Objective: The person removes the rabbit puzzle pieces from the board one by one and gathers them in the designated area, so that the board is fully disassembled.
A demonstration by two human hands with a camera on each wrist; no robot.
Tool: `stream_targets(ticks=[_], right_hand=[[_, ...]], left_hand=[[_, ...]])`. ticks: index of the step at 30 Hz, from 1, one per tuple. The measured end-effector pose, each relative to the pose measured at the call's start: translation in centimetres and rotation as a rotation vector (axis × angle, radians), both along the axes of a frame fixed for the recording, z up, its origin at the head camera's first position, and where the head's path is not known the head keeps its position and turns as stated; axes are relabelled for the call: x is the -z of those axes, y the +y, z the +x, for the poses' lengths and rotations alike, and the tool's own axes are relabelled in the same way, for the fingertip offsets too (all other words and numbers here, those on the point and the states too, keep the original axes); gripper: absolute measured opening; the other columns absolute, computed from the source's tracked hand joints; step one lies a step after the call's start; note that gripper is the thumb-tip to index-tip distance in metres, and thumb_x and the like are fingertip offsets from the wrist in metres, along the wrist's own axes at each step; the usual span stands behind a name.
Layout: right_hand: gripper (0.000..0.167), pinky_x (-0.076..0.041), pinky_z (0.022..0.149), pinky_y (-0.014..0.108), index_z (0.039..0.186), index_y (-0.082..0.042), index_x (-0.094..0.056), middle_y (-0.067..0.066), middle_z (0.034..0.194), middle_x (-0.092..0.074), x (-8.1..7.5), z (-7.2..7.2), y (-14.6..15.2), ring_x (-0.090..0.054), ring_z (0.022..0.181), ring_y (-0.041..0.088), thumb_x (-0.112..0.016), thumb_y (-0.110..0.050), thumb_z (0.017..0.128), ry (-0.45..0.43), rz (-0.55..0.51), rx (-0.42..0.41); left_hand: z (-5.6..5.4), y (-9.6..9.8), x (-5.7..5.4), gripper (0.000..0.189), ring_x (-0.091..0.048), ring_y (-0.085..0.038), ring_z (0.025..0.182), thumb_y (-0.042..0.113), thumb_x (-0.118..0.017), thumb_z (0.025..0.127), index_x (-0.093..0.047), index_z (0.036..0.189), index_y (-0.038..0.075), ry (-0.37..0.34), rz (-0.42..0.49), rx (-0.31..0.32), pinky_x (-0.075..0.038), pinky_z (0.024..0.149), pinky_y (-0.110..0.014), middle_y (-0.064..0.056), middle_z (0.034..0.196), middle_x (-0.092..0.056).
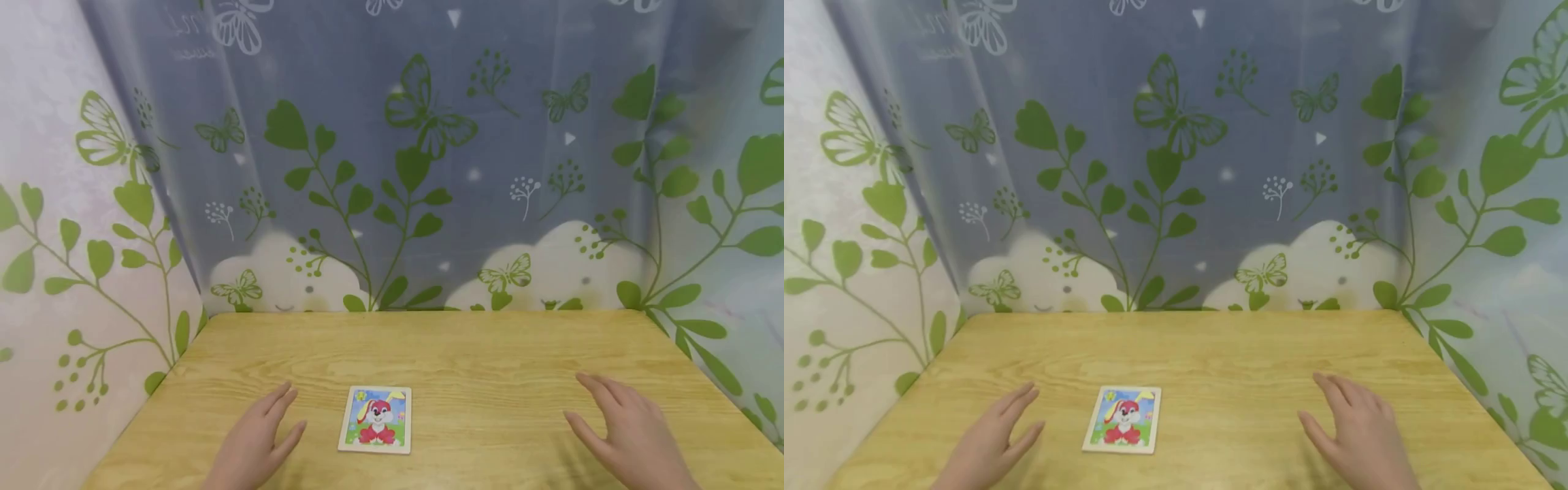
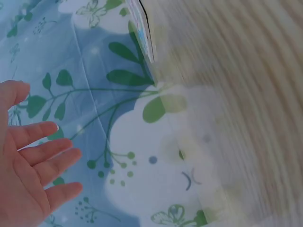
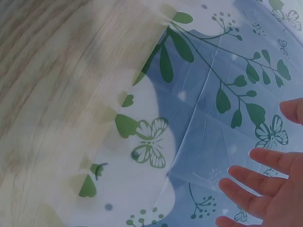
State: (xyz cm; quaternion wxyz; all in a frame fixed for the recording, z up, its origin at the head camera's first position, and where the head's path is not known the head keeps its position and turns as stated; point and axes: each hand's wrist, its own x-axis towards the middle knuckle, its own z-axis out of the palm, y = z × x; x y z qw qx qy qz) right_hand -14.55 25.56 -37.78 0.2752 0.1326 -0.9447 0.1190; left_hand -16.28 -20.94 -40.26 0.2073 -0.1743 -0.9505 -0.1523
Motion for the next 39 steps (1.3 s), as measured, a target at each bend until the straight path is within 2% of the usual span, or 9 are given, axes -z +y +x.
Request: stream_targets(ticks=[3,6,11,20,27,31,39], right_hand=[[0.049,-0.039,0.068,0.057,0.109,-0.002,-0.058,0.014,0.099,-0.06,-0.1,-0.1,-0.5,-0.055,0.086,0.037,-0.07,-0.033,0.073,0.01,-0.018,-0.009],[0.047,-0.038,0.068,0.057,0.107,-0.003,-0.059,0.012,0.098,-0.061,-0.2,-0.2,-1.1,-0.055,0.086,0.036,-0.07,-0.033,0.073,-0.01,-0.025,-0.012],[0.044,-0.038,0.068,0.057,0.106,-0.004,-0.06,0.01,0.098,-0.061,-0.2,-0.4,-2.2,-0.056,0.088,0.033,-0.071,-0.03,0.072,-0.029,-0.038,-0.048],[0.038,-0.045,0.07,0.047,0.102,-0.006,-0.062,0.006,0.095,-0.062,-0.1,-1.6,-4.6,-0.058,0.086,0.027,-0.073,-0.026,0.072,-0.025,-0.076,-0.179],[0.038,-0.044,0.075,0.048,0.104,-0.008,-0.062,0.004,0.098,-0.062,0.0,-2.6,-6.6,-0.057,0.09,0.026,-0.07,-0.029,0.074,-0.117,-0.1,-0.221],[0.037,-0.044,0.075,0.047,0.105,-0.009,-0.062,0.004,0.099,-0.062,0.2,-3.0,-7.6,-0.057,0.091,0.025,-0.07,-0.028,0.075,-0.145,-0.107,-0.259],[0.037,-0.046,0.076,0.042,0.108,-0.01,-0.06,0.002,0.104,-0.06,0.3,-4.2,-9.5,-0.056,0.096,0.023,-0.067,-0.029,0.078,-0.269,-0.148,-0.319]], left_hand=[[-0.1,0.6,-0.2,0.046,-0.052,-0.032,0.103,0.031,-0.062,0.082,-0.056,0.115,-0.001,-0.029,-0.001,0.008,-0.044,0.081,-0.045,-0.015,0.12,-0.052],[-0.2,1.3,-0.4,0.05,-0.05,-0.031,0.108,0.037,-0.056,0.085,-0.054,0.118,0.0,-0.106,-0.023,0.03,-0.042,0.084,-0.045,-0.014,0.124,-0.05],[-0.5,2.6,-0.5,0.056,-0.041,-0.028,0.118,0.042,-0.047,0.089,-0.048,0.126,0.0,-0.19,-0.08,0.11,-0.036,0.091,-0.044,-0.014,0.131,-0.042],[-1.2,4.8,0.0,0.059,-0.035,-0.028,0.122,0.043,-0.042,0.091,-0.043,0.129,-0.001,-0.223,-0.19,0.279,-0.033,0.095,-0.042,-0.016,0.134,-0.038],[-1.5,6.0,1.3,0.06,-0.035,-0.029,0.122,0.045,-0.038,0.092,-0.043,0.128,-0.003,-0.19,-0.28,0.389,-0.031,0.097,-0.04,-0.018,0.135,-0.036],[-1.5,6.5,1.9,0.058,-0.037,-0.03,0.121,0.044,-0.037,0.092,-0.046,0.126,-0.002,-0.162,-0.309,0.423,-0.033,0.096,-0.04,-0.018,0.133,-0.039],[-1.3,7.5,2.7,0.061,-0.027,-0.031,0.126,0.047,-0.036,0.092,-0.044,0.128,-0.002,-0.222,-0.341,0.439,-0.031,0.096,-0.045,-0.02,0.137,-0.032]])
